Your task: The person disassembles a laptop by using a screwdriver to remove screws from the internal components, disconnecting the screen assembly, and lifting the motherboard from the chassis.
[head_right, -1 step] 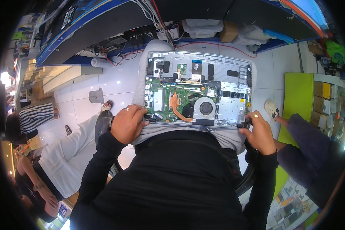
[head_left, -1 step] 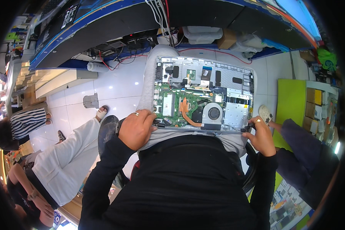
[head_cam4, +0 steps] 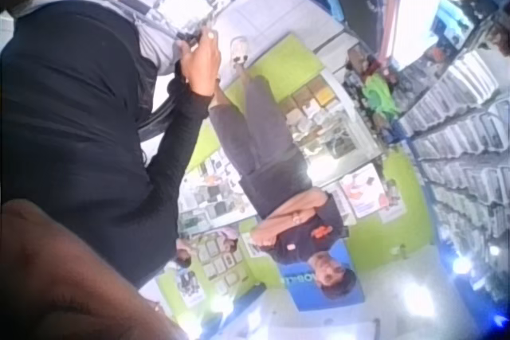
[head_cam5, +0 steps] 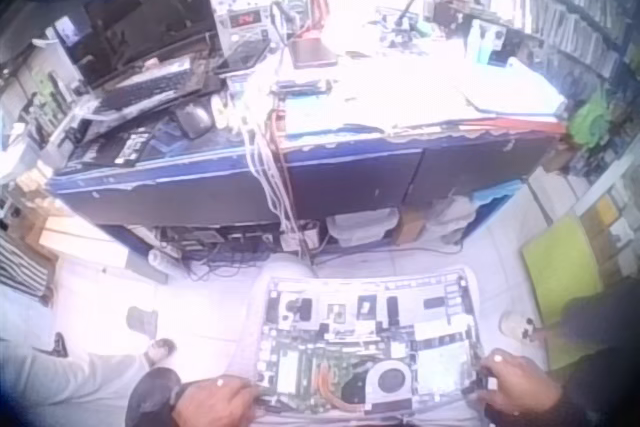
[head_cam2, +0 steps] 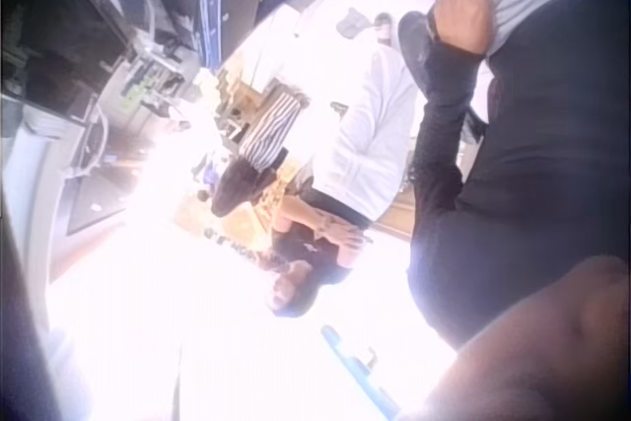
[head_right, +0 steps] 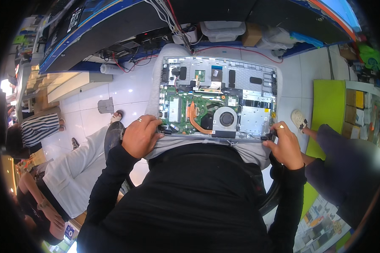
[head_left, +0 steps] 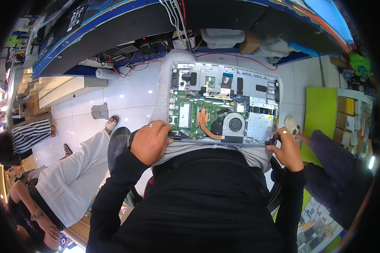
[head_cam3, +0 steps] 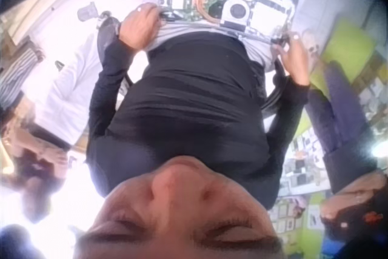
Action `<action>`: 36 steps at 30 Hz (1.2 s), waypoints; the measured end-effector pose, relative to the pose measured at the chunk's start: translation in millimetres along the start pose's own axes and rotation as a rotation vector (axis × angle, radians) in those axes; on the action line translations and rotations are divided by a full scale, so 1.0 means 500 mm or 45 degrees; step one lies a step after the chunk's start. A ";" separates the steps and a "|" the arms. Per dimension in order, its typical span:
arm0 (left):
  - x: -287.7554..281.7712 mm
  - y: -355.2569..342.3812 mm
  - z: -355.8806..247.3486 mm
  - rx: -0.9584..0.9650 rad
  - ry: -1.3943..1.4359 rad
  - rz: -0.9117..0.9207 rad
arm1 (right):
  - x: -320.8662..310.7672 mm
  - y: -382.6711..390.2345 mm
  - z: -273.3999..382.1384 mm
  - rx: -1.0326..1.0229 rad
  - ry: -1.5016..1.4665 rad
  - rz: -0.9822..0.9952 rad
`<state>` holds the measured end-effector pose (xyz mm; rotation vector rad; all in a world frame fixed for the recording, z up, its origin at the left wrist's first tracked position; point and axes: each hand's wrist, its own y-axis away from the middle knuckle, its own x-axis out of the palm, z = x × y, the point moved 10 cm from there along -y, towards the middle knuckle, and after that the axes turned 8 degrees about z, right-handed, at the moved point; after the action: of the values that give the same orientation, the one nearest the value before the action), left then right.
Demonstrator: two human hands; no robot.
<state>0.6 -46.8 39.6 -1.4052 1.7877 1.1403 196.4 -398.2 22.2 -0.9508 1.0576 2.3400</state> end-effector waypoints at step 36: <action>0.006 -0.035 -0.013 0.108 0.192 -0.029 | 0.087 -0.060 0.303 -0.130 -0.560 0.603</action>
<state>17.0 -55.4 35.5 -1.4919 1.8953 0.9570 120.9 -259.0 48.8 -0.1919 1.0658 2.8215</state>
